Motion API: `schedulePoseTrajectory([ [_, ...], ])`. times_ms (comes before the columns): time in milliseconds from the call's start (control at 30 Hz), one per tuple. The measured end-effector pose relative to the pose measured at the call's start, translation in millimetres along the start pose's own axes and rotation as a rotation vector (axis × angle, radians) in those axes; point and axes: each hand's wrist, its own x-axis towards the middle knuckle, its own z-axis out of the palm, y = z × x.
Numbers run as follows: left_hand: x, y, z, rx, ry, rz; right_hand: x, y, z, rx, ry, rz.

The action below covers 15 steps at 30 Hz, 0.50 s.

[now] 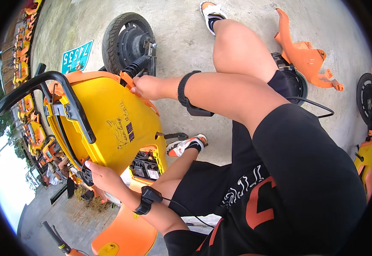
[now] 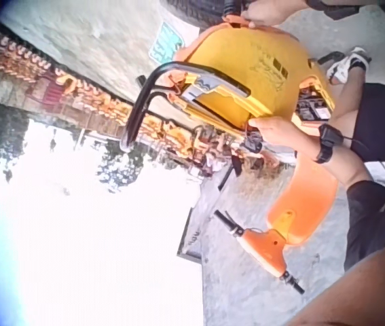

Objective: Dismantling and repairing components of a small electric scooter.

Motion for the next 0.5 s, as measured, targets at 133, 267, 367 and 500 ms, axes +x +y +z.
schedulePoseTrajectory([
  [133,-1,2,1,0.023,0.007,0.002,-5,-5,-9,-0.047,-0.047,-0.011],
  [267,-2,5,-2,0.002,-0.032,-0.012,-6,-6,-11,-0.003,-0.016,-0.012],
  [367,0,8,-1,0.097,-0.012,-0.049,-2,-7,-9,-0.033,-0.02,-0.013],
  [500,-2,11,4,0.051,0.094,0.034,0,-11,4,-0.098,-0.032,-0.023],
])
